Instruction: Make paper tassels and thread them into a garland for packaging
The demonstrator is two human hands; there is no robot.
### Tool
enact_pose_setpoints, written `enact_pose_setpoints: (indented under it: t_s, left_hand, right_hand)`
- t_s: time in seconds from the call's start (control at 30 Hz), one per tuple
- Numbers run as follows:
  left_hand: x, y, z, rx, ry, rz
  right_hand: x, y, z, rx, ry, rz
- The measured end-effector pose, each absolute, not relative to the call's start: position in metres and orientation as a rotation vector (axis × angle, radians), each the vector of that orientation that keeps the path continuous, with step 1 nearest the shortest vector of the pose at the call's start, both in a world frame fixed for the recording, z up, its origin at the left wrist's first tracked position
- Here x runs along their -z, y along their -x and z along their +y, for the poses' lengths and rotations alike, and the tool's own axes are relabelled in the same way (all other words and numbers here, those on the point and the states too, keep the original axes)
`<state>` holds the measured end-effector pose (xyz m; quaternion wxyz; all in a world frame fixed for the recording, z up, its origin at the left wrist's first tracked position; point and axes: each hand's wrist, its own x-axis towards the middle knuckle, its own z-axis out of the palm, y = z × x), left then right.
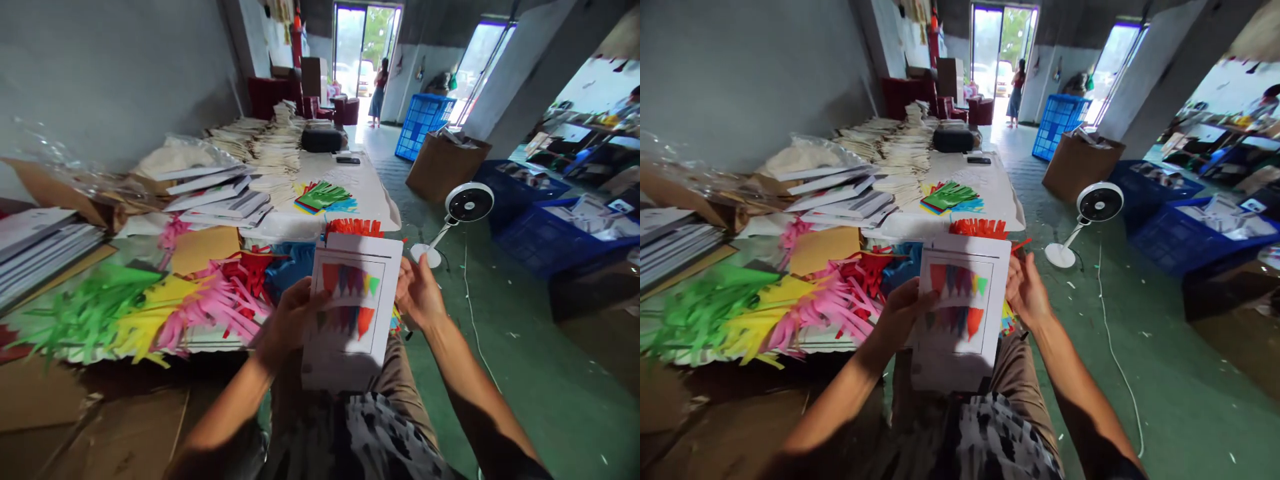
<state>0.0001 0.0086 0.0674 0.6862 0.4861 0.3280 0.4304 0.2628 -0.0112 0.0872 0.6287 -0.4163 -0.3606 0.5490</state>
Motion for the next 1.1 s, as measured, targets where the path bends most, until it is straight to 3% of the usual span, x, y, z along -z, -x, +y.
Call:
enact_pose_setpoints:
  t_s: [0.2, 0.33, 0.53, 0.9, 1.1]
  left_hand:
    - [-0.064, 0.023, 0.002, -0.889, -1.278, 0.861]
    - [-0.061, 0.047, 0.018, -0.976, -1.29, 0.88]
    - [-0.05, 0.077, 0.025, -0.806, -1.273, 0.883]
    - [-0.037, 0.092, 0.014, -0.848, -1.31, 0.909]
    - [-0.05, 0.091, 0.004, -0.845, -1.359, 0.888]
  right_hand:
    - [-0.065, -0.241, -0.036, -1.162, 1.155, -1.05]
    - [-0.054, -0.224, -0.034, -1.266, 1.123, -1.118]
    - [-0.048, -0.217, -0.026, -1.429, 1.096, -1.169]
    - [-0.037, -0.214, -0.026, -1.294, 1.188, -1.396]
    - [-0.055, -0.213, -0.034, -1.274, 1.181, -1.479]
